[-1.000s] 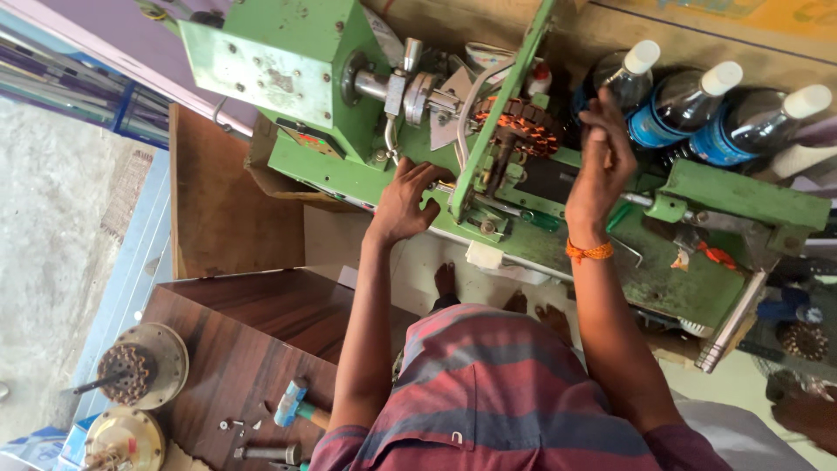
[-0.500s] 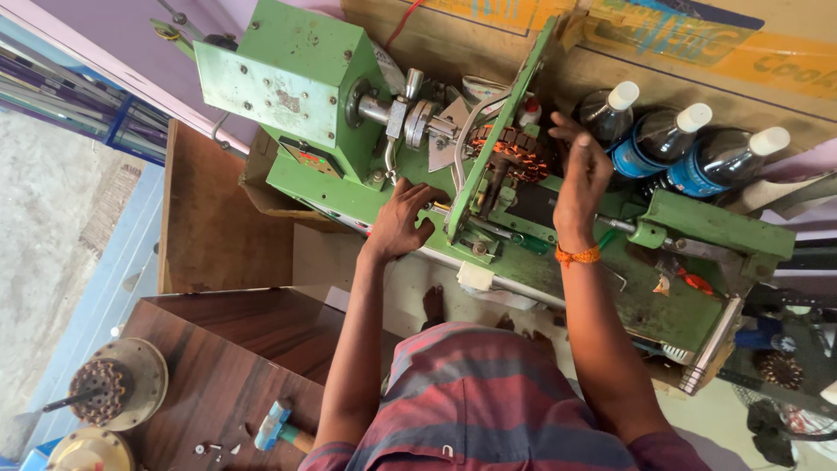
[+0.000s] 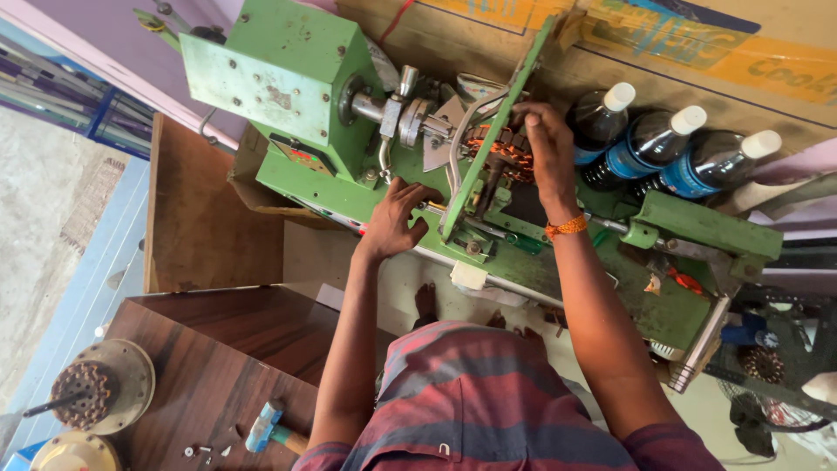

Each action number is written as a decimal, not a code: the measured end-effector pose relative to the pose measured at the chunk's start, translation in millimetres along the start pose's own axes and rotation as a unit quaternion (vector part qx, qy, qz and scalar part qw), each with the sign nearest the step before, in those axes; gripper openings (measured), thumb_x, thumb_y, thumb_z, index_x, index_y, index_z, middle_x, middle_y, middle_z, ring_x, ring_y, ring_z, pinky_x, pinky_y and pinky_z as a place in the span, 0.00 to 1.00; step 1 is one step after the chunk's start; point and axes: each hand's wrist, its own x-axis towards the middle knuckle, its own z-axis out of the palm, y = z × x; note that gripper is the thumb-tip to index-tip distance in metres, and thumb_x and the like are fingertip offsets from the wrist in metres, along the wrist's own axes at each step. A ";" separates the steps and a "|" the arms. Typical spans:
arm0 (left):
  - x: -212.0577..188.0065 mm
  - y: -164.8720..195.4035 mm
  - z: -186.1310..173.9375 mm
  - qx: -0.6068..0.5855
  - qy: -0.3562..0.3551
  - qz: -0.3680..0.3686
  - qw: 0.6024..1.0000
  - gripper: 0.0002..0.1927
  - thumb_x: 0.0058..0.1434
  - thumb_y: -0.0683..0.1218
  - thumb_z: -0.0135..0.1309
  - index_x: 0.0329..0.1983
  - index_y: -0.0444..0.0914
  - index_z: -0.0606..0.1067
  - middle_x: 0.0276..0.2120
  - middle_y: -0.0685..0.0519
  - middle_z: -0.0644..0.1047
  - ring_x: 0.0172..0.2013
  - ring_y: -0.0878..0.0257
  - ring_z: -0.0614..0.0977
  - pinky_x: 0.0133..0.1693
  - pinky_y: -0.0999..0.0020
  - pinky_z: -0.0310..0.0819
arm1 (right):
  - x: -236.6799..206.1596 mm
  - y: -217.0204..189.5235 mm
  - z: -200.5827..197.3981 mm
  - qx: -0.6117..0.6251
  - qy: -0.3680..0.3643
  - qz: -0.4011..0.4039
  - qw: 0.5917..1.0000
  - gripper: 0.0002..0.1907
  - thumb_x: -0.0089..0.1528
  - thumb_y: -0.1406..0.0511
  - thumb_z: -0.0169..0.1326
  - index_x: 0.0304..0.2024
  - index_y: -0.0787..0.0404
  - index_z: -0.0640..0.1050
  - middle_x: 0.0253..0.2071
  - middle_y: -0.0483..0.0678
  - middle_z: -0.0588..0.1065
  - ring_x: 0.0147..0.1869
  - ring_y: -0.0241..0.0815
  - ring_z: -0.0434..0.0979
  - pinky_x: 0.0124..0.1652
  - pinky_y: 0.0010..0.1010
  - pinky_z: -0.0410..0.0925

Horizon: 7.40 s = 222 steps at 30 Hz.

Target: The person places a copper-wound motor armature into a green benchtop machine, clamps it, and pulls a lever to run the machine over the armature. They release the part, reposition it, and repeat the cycle, with several finished armatures and fan motor parts on the nearby table.

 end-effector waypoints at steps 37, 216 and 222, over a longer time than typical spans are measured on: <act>5.3 -22.7 38.7 0.029 0.084 -0.011 0.996 0.19 0.53 0.36 0.55 0.49 0.41 0.76 0.42 0.53 0.79 0.43 0.49 0.73 0.48 0.58 0.70 | -0.9 20.7 0.9 0.188 0.054 0.009 0.981 0.12 0.74 0.64 0.47 0.53 0.66 0.77 0.45 0.47 0.77 0.49 0.37 0.79 0.50 0.28 0.73; -156.4 -94.0 142.1 -0.145 -0.012 -0.360 0.921 0.16 0.60 0.50 0.59 0.48 0.38 0.82 0.41 0.46 0.84 0.38 0.56 0.83 0.43 0.61 0.78 | 2.9 25.1 -1.6 0.207 0.047 0.006 0.977 0.10 0.73 0.65 0.47 0.47 0.67 0.76 0.42 0.47 0.76 0.47 0.37 0.76 0.51 0.28 0.71; -186.3 -77.9 167.0 -0.076 -0.227 -0.392 0.888 0.17 0.58 0.53 0.58 0.49 0.44 0.82 0.44 0.44 0.83 0.46 0.47 0.84 0.51 0.56 0.76 | 4.0 21.0 -1.4 0.198 0.043 0.006 0.979 0.11 0.73 0.66 0.46 0.47 0.67 0.76 0.42 0.48 0.75 0.47 0.37 0.76 0.51 0.28 0.71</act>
